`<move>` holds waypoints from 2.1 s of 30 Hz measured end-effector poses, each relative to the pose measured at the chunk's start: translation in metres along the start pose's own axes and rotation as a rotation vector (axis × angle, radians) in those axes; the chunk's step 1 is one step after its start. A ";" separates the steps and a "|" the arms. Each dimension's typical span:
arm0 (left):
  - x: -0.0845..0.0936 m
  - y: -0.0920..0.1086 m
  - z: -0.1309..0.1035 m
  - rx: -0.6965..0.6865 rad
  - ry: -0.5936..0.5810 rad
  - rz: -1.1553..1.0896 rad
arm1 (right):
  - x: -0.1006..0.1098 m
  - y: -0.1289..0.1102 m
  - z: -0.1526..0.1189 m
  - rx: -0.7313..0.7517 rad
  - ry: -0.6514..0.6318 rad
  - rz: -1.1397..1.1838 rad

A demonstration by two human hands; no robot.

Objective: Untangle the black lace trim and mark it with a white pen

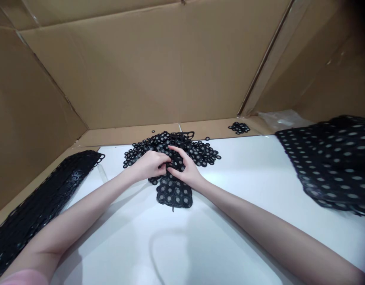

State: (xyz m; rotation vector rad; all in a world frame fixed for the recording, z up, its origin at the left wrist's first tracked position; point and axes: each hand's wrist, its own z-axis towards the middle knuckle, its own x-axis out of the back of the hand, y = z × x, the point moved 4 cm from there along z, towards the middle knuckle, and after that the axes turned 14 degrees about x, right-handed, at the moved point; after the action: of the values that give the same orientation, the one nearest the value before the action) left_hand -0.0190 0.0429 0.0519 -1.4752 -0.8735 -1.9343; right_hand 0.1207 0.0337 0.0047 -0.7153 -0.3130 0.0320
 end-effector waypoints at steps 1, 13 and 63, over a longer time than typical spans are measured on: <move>0.000 -0.001 0.000 0.001 0.002 -0.025 | 0.000 0.000 0.000 0.003 0.001 -0.001; 0.000 -0.020 0.003 -0.036 0.029 -0.280 | -0.001 -0.003 0.000 0.016 -0.050 -0.018; -0.001 0.002 -0.002 -0.273 0.259 -0.171 | -0.002 -0.003 -0.006 -0.110 -0.012 -0.099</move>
State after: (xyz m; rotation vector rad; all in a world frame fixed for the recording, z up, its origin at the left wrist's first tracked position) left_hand -0.0186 0.0396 0.0512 -1.2871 -0.6565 -2.3861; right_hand 0.1203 0.0278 0.0018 -0.8084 -0.3629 -0.0751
